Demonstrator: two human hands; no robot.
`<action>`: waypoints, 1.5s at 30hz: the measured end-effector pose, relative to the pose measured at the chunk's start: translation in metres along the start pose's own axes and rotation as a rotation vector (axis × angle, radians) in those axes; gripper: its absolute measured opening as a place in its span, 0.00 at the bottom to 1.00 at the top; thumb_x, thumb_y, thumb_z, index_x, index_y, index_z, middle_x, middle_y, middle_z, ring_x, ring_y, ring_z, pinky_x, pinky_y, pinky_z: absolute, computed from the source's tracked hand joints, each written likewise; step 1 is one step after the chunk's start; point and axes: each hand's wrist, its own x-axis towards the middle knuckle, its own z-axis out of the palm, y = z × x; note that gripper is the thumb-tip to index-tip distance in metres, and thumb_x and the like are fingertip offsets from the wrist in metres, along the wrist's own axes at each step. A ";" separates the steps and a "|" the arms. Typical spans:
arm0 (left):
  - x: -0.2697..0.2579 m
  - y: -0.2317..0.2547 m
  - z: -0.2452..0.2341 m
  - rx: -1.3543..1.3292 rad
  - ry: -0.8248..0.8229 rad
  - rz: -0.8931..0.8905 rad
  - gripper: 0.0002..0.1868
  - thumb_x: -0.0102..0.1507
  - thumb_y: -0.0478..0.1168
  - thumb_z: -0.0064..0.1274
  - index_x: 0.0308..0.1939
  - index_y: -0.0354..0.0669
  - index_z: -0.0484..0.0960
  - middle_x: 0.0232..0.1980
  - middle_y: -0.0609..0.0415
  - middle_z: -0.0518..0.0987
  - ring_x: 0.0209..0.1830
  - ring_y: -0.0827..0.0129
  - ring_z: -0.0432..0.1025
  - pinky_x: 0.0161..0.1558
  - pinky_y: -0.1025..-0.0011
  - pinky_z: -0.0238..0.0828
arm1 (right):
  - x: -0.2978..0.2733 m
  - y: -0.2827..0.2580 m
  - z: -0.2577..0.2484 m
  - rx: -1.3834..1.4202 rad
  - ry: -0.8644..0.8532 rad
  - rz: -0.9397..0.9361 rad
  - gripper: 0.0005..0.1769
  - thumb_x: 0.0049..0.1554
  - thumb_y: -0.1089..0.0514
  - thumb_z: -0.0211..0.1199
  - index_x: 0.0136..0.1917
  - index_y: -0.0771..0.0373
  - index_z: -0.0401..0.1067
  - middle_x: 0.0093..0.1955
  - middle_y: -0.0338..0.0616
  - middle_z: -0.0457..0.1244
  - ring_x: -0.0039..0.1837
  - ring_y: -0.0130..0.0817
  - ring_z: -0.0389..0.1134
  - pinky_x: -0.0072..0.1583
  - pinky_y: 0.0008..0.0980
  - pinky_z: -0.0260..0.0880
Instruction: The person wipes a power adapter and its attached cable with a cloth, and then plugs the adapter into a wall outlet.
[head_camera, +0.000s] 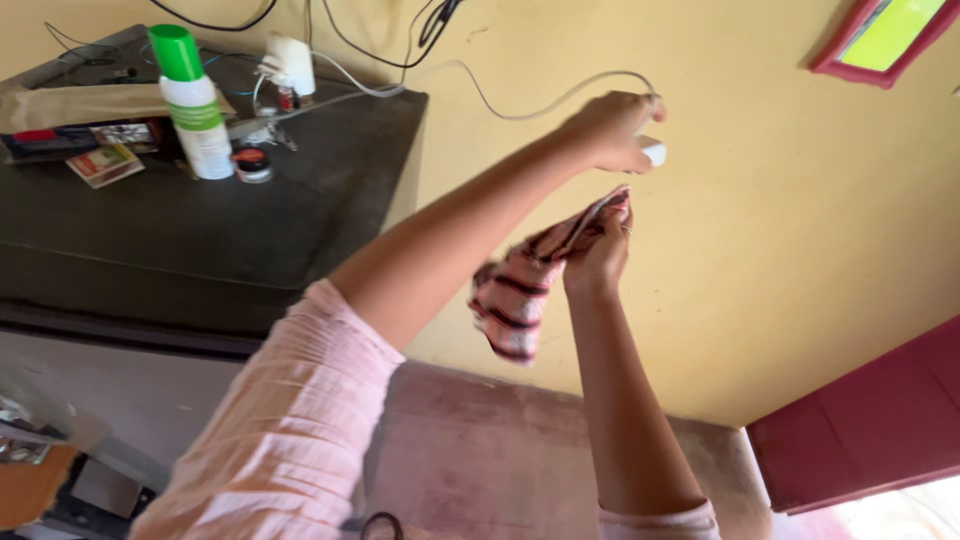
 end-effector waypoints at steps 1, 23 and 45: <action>0.011 0.012 0.011 -0.029 0.004 0.020 0.39 0.49 0.40 0.67 0.64 0.43 0.73 0.58 0.46 0.80 0.50 0.64 0.81 0.51 0.70 0.78 | 0.004 -0.011 -0.011 0.010 -0.023 0.005 0.20 0.72 0.50 0.34 0.69 0.57 0.60 0.55 0.43 0.63 0.54 0.34 0.67 0.59 0.41 0.74; 0.045 0.225 0.222 -0.307 -0.714 0.651 0.36 0.50 0.46 0.71 0.60 0.46 0.75 0.42 0.55 0.86 0.40 0.70 0.84 0.37 0.70 0.82 | -0.007 -0.122 -0.169 -1.431 0.179 0.028 0.21 0.66 0.47 0.42 0.59 0.61 0.68 0.56 0.43 0.66 0.55 0.39 0.67 0.56 0.38 0.72; -0.051 -0.123 0.065 -0.741 0.192 -0.664 0.14 0.57 0.45 0.66 0.32 0.36 0.83 0.34 0.48 0.84 0.30 0.69 0.79 0.29 0.74 0.77 | 0.032 0.013 -0.100 -0.280 -0.060 0.017 0.14 0.72 0.49 0.46 0.55 0.58 0.69 0.39 0.44 0.62 0.33 0.32 0.61 0.32 0.31 0.64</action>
